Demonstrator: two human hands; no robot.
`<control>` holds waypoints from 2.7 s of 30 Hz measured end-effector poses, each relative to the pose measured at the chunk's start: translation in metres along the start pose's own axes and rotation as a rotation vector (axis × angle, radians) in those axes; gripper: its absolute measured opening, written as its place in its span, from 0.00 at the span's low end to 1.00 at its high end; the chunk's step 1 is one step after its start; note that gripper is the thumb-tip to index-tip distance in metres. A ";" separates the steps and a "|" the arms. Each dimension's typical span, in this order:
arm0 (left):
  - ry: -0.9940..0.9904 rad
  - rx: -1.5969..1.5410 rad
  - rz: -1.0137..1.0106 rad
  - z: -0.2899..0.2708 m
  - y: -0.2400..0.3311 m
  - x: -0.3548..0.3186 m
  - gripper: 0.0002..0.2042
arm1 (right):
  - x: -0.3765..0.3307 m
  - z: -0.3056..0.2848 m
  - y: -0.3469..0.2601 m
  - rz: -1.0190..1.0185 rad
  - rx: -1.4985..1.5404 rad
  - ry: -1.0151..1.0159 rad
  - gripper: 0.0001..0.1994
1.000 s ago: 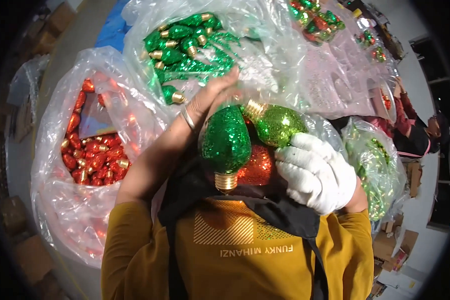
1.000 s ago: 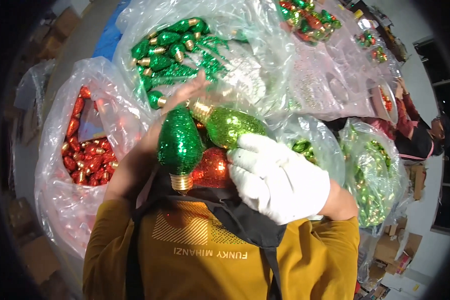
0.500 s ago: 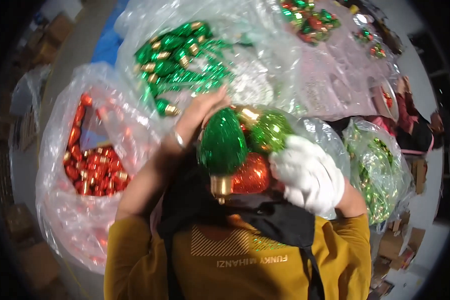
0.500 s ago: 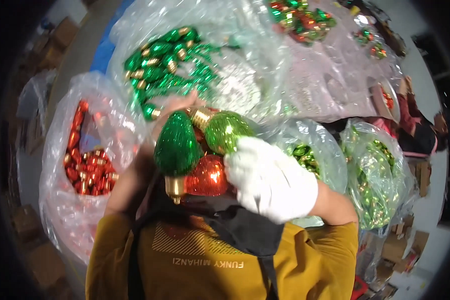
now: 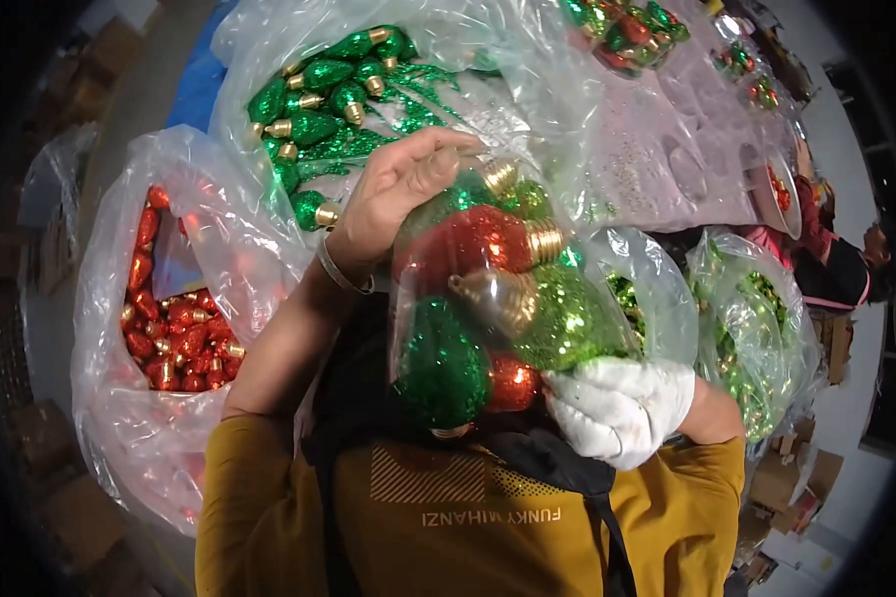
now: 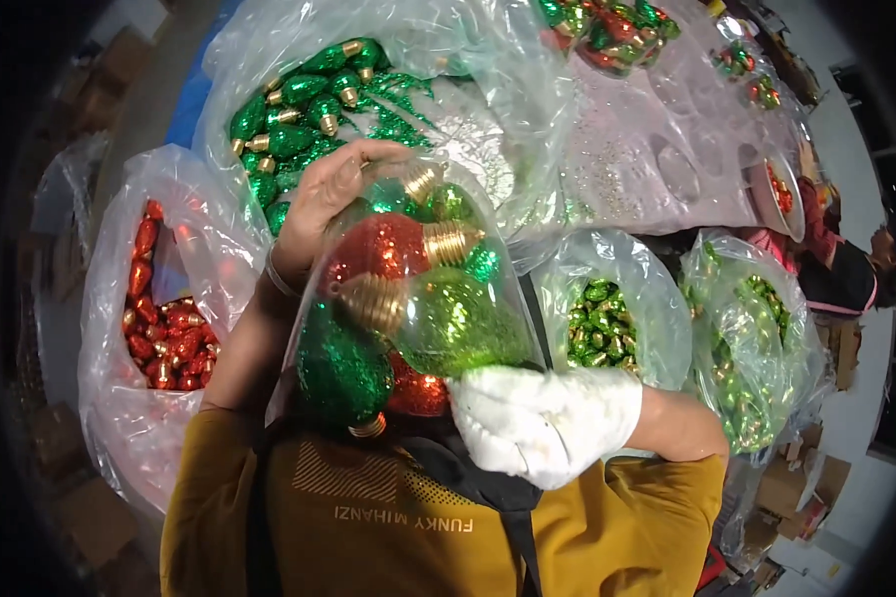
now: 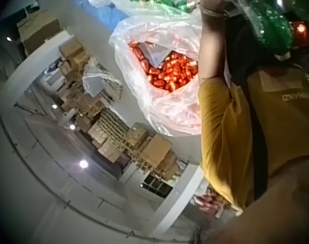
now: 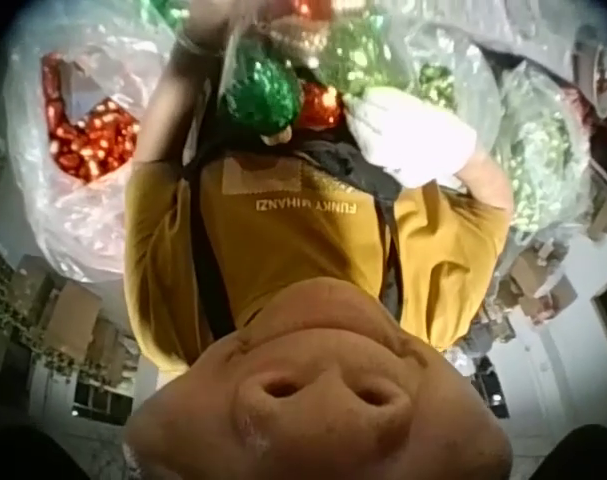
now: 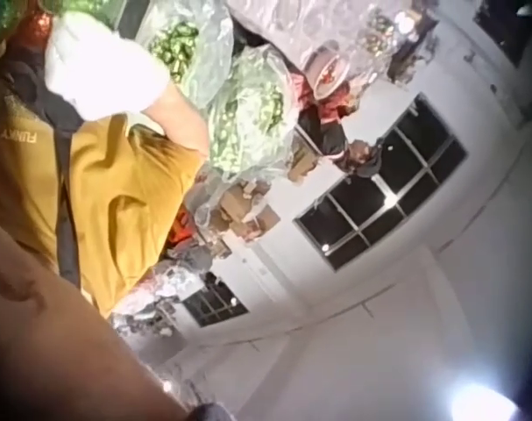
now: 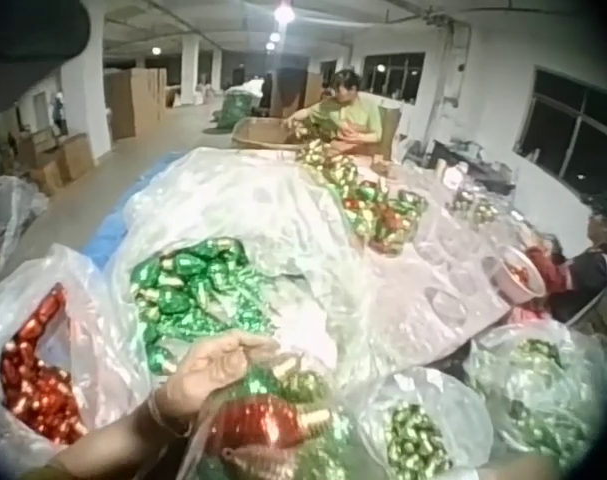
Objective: Sorting and placing red and green ornaments into plastic bags.
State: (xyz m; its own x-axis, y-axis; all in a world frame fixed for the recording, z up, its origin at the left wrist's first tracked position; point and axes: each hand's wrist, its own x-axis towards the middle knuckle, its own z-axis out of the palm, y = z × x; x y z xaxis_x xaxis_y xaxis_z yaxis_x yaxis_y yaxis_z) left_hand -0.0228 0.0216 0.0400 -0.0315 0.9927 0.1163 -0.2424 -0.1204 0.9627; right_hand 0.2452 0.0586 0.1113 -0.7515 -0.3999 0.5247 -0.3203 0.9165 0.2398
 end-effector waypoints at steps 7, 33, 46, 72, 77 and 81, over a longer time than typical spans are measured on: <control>0.124 -0.221 -0.012 0.008 0.006 0.004 0.33 | -0.006 0.001 0.017 -0.122 0.186 -0.024 0.13; 0.393 0.137 -0.362 -0.044 -0.052 -0.048 0.13 | -0.178 0.092 0.328 0.913 -0.532 -0.030 0.04; 0.555 0.376 -0.362 -0.056 -0.249 0.492 0.33 | -0.212 0.154 0.490 0.976 -0.388 0.060 0.03; -0.189 0.092 -0.189 0.013 -0.042 0.466 0.09 | -0.353 0.035 0.527 1.322 -0.439 -0.554 0.11; 0.143 0.478 0.055 -0.080 0.104 0.246 0.16 | -0.149 0.013 0.352 1.352 0.494 0.087 0.10; 0.936 0.451 -0.073 -0.188 0.131 0.009 0.13 | -0.058 0.035 0.226 0.741 0.330 -0.308 0.11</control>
State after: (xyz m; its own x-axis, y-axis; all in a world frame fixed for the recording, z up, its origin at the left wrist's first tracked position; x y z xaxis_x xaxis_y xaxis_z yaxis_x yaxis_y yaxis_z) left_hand -0.2373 0.0146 0.1213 -0.8175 0.5759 0.0036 0.1050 0.1429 0.9842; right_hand 0.1964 0.2895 0.1068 -0.9400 0.2790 0.1964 0.1985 0.9154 -0.3503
